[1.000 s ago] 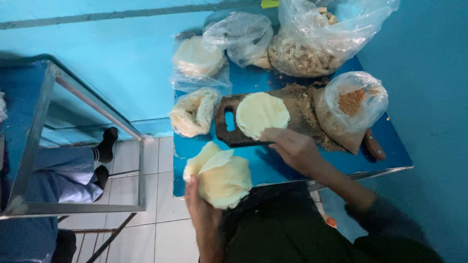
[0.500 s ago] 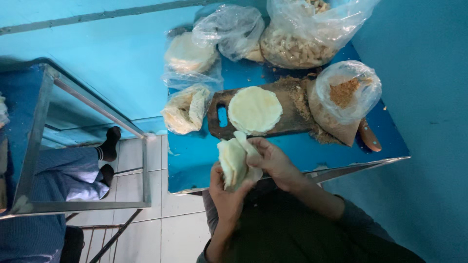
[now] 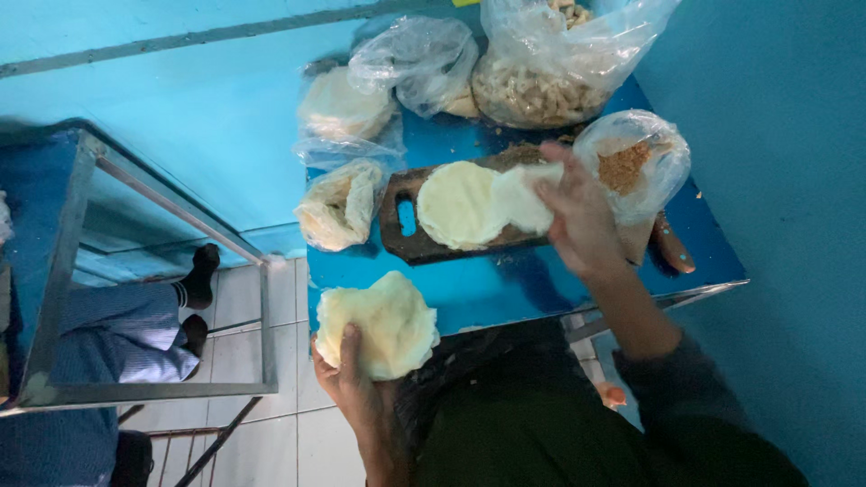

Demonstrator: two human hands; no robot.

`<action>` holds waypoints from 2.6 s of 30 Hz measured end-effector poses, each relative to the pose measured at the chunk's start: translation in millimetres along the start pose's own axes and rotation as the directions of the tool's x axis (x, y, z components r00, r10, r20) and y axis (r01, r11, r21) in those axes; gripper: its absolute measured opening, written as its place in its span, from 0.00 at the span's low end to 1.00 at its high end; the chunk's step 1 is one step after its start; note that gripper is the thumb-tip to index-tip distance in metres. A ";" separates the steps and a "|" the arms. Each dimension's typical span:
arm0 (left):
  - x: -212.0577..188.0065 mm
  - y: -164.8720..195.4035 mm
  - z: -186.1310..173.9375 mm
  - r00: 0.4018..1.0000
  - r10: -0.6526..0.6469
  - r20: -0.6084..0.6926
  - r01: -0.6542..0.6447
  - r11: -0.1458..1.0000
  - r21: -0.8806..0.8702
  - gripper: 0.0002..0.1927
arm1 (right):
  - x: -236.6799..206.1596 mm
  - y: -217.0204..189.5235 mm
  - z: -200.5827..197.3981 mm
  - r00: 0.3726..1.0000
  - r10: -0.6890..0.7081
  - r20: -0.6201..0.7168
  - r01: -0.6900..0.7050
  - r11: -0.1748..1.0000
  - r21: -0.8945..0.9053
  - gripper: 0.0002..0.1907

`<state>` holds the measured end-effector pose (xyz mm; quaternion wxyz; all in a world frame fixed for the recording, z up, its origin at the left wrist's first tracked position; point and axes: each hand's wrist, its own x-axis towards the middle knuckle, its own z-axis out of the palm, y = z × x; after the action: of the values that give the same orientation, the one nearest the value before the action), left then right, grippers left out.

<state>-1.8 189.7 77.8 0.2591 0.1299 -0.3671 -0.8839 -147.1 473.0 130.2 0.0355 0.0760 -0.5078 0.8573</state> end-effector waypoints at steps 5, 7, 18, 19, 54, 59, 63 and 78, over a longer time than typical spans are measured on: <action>-1.0 -0.6 -11.1 1.000 -0.013 0.006 0.013 1.000 -0.013 0.15 | 31.0 -8.4 39.7 0.843 -0.276 0.461 0.508 0.131 -0.851 0.26; -2.7 0.9 -15.1 0.999 -0.036 0.010 0.036 0.999 0.004 0.15 | 24.6 -0.4 50.6 0.559 0.001 0.829 0.740 -0.451 -0.499 0.34; 2.0 5.6 -23.3 0.998 -0.068 -0.011 0.068 0.997 0.021 0.17 | 4.7 39.3 19.1 0.665 -0.130 0.735 0.711 -0.190 -0.677 0.22; 2.3 4.0 -23.4 0.997 -0.079 -0.011 0.079 0.997 0.026 0.17 | 5.4 40.0 18.2 0.648 -0.142 0.748 0.720 -0.205 -0.663 0.19; 3.6 11.6 -38.4 0.994 -0.090 -0.064 0.095 0.993 0.073 0.16 | 67.9 35.6 70.0 0.757 -0.103 0.645 0.647 0.248 -0.721 0.12; 10.3 9.1 -41.4 1.000 0.003 -0.001 -0.003 1.000 0.000 0.16 | 59.4 0.9 39.8 0.948 -0.150 0.279 0.314 0.323 -0.893 0.12; 10.0 5.4 -35.9 0.993 -0.116 -0.031 0.116 0.993 -0.001 0.17 | 52.3 9.7 27.9 0.945 0.022 0.326 0.323 0.073 -0.943 0.13; 3.6 10.6 -27.2 0.988 -0.155 -0.016 0.155 0.988 0.024 0.18 | 49.6 25.5 16.2 0.955 -0.061 0.289 0.294 0.096 -0.951 0.15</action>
<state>10.5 165.5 66.3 0.1907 0.1675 -0.3650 -0.8957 -198.0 445.7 124.0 0.1354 0.1691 -0.9343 0.2831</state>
